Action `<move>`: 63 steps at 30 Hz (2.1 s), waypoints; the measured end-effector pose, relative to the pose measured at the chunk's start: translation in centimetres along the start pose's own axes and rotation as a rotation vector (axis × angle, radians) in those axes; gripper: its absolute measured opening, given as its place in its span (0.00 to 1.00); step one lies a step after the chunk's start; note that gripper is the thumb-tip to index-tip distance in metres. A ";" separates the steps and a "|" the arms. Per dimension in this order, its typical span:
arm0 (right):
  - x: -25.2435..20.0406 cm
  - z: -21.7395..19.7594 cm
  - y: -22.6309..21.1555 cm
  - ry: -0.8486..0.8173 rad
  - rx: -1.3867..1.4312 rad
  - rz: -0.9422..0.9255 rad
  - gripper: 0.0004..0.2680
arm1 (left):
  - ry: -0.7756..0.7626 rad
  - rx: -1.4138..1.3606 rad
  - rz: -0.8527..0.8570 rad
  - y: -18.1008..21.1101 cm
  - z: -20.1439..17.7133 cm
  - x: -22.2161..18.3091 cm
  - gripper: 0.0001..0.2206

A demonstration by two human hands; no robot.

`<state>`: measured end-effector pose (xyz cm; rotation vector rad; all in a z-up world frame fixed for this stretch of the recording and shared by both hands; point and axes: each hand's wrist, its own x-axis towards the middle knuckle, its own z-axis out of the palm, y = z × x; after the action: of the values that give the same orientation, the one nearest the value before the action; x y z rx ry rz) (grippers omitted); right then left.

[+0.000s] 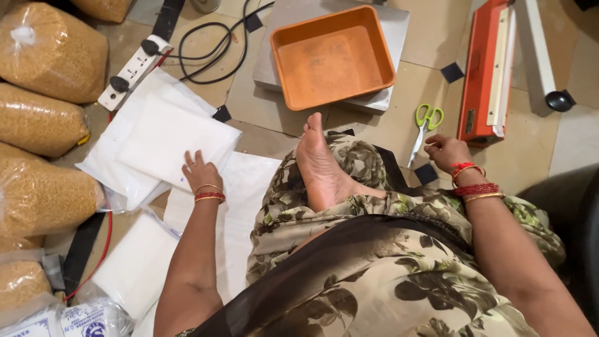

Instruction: The person places coconut halves into plastic bags by hand, weighs the bags on a scale, and seals the bags using a heat sealer, using scissors to trim the bags as needed.

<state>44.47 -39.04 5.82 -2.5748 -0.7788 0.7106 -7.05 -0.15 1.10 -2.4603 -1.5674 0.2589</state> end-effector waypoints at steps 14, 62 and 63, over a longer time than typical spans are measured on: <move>-15.9 -4.5 -14.7 0.014 0.822 -0.688 0.26 | -0.086 -1.258 0.892 17.1 -28.6 -11.6 0.12; -8.5 -24.3 27.7 0.398 -0.025 0.285 0.32 | 0.101 -0.507 1.175 28.3 -28.9 -14.3 0.27; -8.7 -23.8 27.8 0.460 -0.045 0.214 0.31 | -0.038 -0.628 1.122 28.5 -29.7 -15.1 0.28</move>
<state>62.91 -70.45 15.28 -2.7317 -0.3800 0.1375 19.13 -28.06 22.45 -3.5738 -0.0596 -0.0545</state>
